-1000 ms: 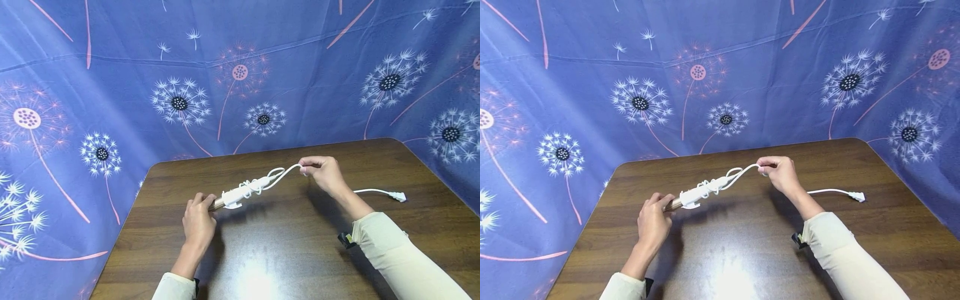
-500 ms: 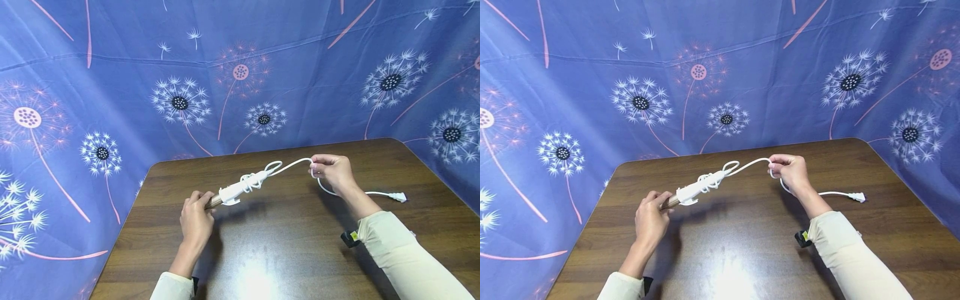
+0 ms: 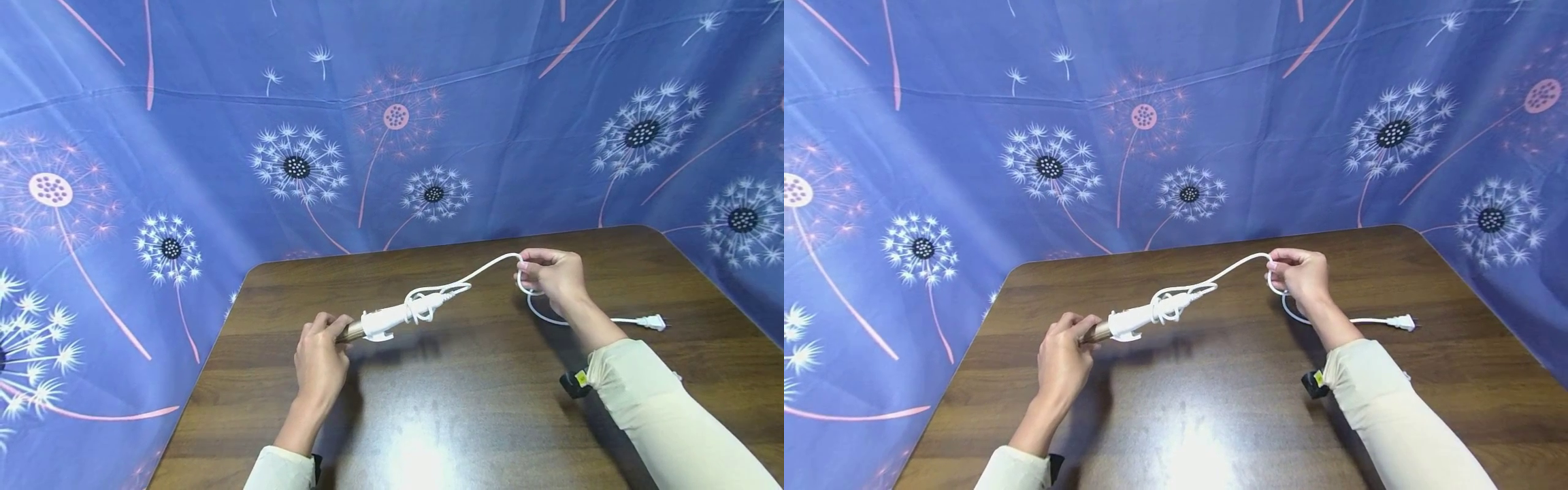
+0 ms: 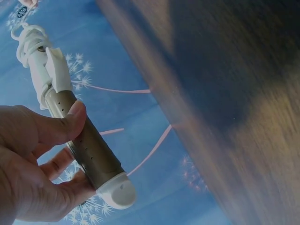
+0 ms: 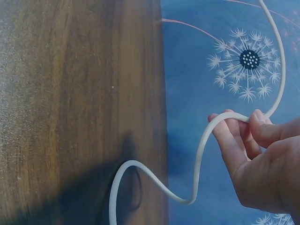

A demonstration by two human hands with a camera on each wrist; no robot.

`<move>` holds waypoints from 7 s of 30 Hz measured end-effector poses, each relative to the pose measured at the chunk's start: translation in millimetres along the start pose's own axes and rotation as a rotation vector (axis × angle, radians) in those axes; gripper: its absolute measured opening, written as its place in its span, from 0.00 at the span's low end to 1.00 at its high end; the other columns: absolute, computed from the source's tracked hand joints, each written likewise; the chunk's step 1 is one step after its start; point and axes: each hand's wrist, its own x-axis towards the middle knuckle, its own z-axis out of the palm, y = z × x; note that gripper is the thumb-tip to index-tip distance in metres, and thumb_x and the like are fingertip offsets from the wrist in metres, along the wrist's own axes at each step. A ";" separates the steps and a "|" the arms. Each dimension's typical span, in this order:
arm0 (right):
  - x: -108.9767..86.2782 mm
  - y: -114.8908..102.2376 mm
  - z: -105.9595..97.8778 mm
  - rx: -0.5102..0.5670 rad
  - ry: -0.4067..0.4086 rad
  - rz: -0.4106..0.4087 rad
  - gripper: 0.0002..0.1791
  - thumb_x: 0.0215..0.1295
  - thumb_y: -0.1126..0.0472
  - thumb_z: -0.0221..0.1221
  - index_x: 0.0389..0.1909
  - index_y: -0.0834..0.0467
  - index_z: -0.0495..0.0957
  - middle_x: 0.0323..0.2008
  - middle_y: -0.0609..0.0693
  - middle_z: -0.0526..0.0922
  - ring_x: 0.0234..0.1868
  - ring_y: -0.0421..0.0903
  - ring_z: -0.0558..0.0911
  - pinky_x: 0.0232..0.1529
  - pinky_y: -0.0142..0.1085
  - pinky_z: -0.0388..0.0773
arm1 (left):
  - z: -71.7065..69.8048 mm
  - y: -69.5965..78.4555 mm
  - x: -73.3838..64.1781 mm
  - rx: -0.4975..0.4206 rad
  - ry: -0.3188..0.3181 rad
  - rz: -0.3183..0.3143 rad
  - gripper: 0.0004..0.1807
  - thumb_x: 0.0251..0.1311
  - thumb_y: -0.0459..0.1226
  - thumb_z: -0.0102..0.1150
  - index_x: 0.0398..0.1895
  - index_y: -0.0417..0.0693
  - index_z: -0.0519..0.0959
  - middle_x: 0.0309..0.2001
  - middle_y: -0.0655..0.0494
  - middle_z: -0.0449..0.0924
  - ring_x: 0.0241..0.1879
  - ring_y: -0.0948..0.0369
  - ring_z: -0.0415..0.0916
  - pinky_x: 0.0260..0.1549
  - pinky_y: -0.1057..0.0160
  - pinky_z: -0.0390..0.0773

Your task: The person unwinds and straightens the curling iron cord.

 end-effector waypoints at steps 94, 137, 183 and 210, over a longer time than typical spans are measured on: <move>-104.6 -116.3 88.2 -0.052 -0.653 0.376 0.27 0.62 0.59 0.51 0.56 0.72 0.59 0.49 0.64 0.73 0.50 0.58 0.73 0.52 0.53 0.64 | -3.2 12.0 2.1 0.006 -0.040 -0.116 0.26 0.28 0.30 0.71 0.37 0.59 0.80 0.34 0.60 0.75 0.31 0.55 0.72 0.21 0.52 0.71; -93.8 -116.4 101.1 -0.296 -0.377 0.226 0.15 0.53 0.69 0.58 0.41 0.75 0.73 0.22 0.50 0.79 0.24 0.46 0.80 0.30 0.44 0.77 | -5.6 9.9 0.8 -0.039 -0.070 -0.025 0.25 0.25 0.28 0.71 0.34 0.58 0.82 0.32 0.62 0.74 0.30 0.57 0.72 0.24 0.54 0.72; -70.7 -128.7 39.4 0.359 -0.223 0.106 0.07 0.54 0.77 0.52 0.32 0.69 0.77 0.27 0.54 0.81 0.25 0.49 0.82 0.31 0.43 0.76 | -19.9 -15.2 6.6 -0.005 -0.010 -0.095 0.26 0.23 0.27 0.72 0.32 0.61 0.82 0.32 0.60 0.75 0.32 0.54 0.73 0.25 0.51 0.70; -68.9 -133.6 7.8 0.490 -0.151 0.278 0.08 0.55 0.75 0.52 0.30 0.65 0.79 0.26 0.55 0.82 0.26 0.50 0.82 0.32 0.43 0.77 | -27.5 -29.0 9.8 0.017 0.049 -0.289 0.25 0.29 0.26 0.69 0.37 0.57 0.81 0.34 0.57 0.75 0.31 0.51 0.72 0.23 0.48 0.70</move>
